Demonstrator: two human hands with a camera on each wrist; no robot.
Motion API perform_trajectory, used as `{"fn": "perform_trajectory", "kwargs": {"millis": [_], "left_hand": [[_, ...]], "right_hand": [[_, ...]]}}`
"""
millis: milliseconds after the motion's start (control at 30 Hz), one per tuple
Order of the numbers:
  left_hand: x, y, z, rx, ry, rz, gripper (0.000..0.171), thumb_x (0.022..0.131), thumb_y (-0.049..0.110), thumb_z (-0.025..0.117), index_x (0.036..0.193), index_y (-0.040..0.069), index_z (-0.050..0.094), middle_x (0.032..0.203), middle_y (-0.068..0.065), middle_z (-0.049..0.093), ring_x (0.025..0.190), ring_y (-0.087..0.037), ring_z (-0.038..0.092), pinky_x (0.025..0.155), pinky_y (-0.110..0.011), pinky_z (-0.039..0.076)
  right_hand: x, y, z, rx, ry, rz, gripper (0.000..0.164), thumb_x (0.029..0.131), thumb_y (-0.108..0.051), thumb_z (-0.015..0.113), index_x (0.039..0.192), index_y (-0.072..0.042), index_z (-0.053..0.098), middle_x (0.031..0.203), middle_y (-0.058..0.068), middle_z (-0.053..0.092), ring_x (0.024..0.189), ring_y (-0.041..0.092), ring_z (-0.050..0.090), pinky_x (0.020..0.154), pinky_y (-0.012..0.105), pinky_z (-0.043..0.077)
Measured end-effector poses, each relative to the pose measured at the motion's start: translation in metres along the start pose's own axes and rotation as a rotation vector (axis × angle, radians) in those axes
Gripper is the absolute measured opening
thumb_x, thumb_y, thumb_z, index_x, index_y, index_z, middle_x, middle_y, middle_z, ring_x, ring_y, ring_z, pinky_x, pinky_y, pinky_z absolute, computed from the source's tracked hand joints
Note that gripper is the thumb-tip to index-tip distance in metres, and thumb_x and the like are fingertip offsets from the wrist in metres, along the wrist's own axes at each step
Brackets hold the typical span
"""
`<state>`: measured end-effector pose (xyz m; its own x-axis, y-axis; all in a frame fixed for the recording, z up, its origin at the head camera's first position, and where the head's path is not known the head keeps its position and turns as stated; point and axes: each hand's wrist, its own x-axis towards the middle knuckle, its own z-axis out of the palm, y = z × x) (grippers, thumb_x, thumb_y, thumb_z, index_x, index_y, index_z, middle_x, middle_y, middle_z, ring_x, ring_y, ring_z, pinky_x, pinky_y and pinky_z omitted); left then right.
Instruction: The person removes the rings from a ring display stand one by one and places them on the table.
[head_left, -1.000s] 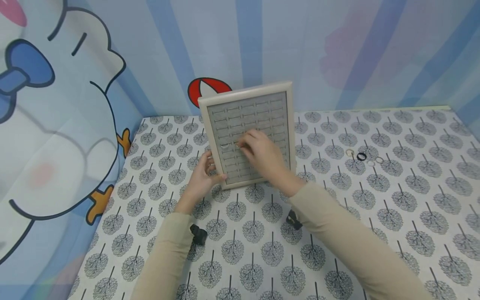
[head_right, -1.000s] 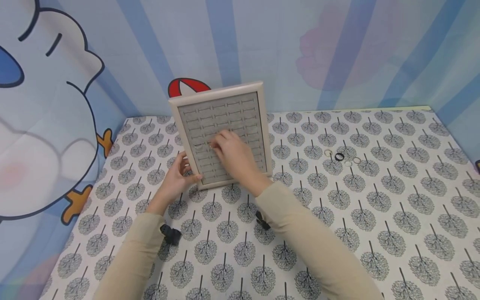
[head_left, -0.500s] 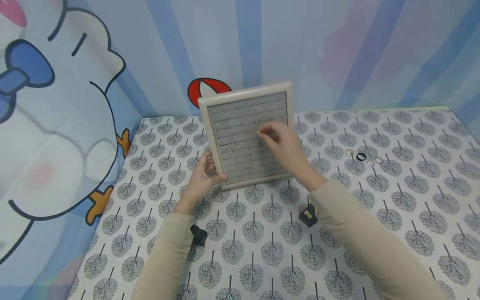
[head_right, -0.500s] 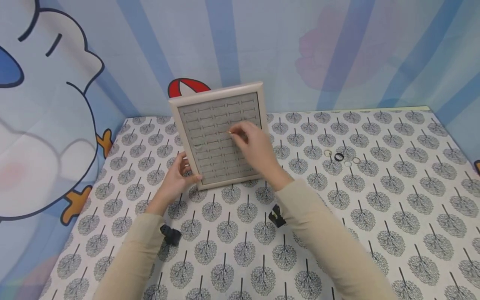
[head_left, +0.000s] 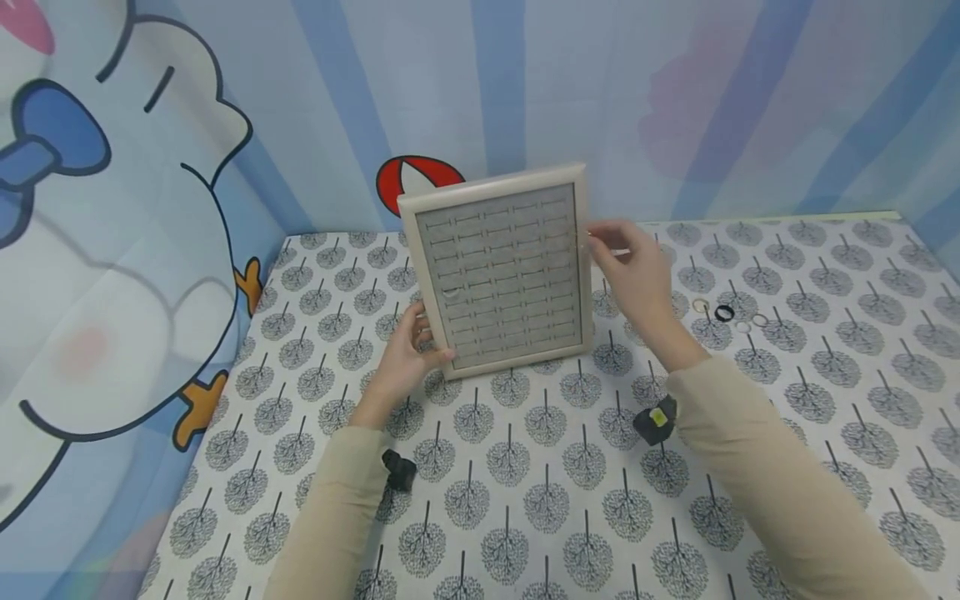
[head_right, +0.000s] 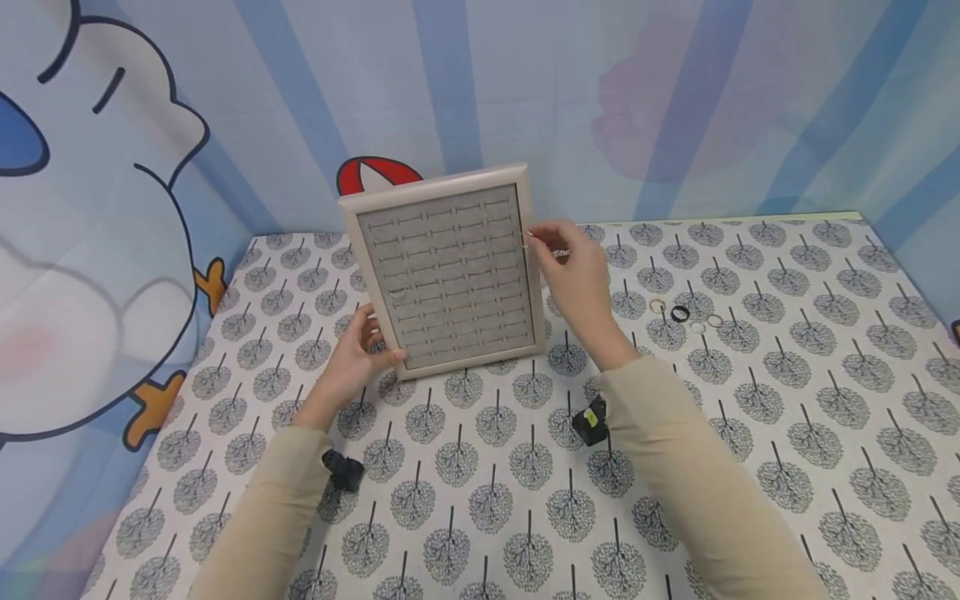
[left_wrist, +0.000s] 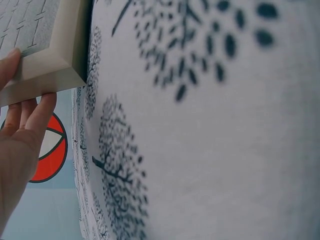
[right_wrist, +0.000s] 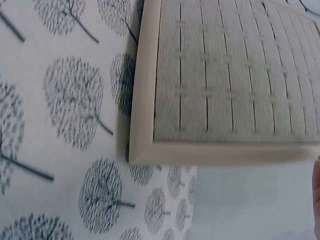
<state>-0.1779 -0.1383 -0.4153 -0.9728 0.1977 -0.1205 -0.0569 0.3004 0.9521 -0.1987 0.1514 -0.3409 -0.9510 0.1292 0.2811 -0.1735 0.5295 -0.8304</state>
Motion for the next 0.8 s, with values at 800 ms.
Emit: {"fn": "perform_trajectory", "kwargs": {"millis": [800], "left_hand": [[0.0,0.001,-0.001,0.012,0.004,-0.026,0.081,0.081,-0.003,0.067,0.148,0.02,0.027,0.134,-0.013,0.05,0.128,-0.03,0.049,0.107,-0.048,0.044]], "right_hand": [[-0.011,0.092,-0.057,-0.234,-0.094,0.274,0.036,0.098,-0.023,0.05,0.123,0.001,0.057,0.122,0.024,0.059,0.109,0.034,0.055,0.091,0.043,0.049]]}}
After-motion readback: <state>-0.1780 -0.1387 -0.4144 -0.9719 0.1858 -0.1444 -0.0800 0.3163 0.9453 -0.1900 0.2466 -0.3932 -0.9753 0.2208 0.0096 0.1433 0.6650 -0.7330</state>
